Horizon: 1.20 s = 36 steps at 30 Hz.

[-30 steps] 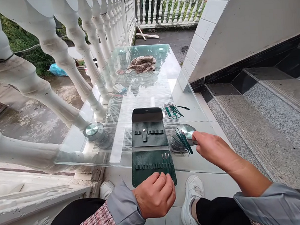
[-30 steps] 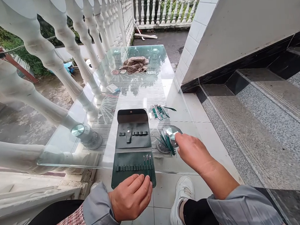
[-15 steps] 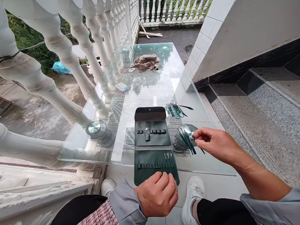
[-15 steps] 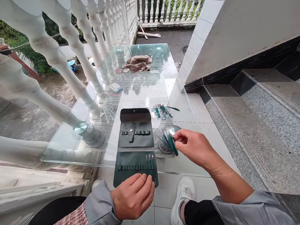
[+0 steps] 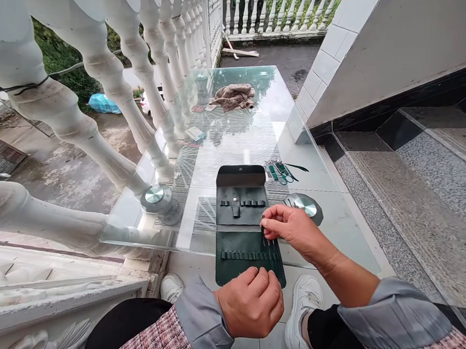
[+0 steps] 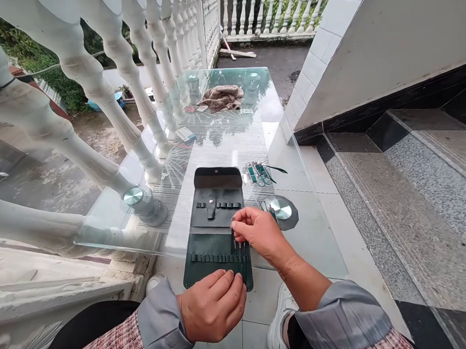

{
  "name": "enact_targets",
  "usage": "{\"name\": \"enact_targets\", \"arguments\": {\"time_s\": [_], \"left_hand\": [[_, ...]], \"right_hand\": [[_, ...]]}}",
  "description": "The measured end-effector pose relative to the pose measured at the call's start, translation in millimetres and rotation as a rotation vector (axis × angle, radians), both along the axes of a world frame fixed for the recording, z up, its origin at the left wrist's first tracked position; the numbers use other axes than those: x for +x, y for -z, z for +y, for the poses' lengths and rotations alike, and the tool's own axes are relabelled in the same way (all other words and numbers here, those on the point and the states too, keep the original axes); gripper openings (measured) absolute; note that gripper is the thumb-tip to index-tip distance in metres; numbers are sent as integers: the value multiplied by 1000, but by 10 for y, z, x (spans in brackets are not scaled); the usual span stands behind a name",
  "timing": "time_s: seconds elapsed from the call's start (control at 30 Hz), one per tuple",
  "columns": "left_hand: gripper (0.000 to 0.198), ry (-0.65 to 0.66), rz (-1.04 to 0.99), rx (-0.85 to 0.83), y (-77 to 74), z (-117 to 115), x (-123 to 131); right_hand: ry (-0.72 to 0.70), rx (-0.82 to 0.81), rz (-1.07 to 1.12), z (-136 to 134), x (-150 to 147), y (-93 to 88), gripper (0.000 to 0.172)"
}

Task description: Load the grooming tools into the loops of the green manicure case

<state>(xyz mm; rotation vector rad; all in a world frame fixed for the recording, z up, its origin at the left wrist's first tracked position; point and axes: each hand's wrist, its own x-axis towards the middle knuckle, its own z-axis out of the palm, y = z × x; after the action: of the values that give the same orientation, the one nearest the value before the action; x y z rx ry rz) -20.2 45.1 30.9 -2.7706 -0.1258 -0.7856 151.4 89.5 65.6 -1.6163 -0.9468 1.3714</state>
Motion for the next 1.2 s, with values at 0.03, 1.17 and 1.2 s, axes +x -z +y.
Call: {"name": "enact_targets", "arguments": {"time_s": [0.03,1.17,1.2], "left_hand": [[25,2,6,-1,-5,1,-4],[25,-21,38,15,47,-20,-41],[25,-21,39,13,48,-20,-41]], "right_hand": [[5,0,-4,7,-13,18,20],[-229,142,-590,125,236,15,22],[-201,157,-610,117,253,7,20]]}}
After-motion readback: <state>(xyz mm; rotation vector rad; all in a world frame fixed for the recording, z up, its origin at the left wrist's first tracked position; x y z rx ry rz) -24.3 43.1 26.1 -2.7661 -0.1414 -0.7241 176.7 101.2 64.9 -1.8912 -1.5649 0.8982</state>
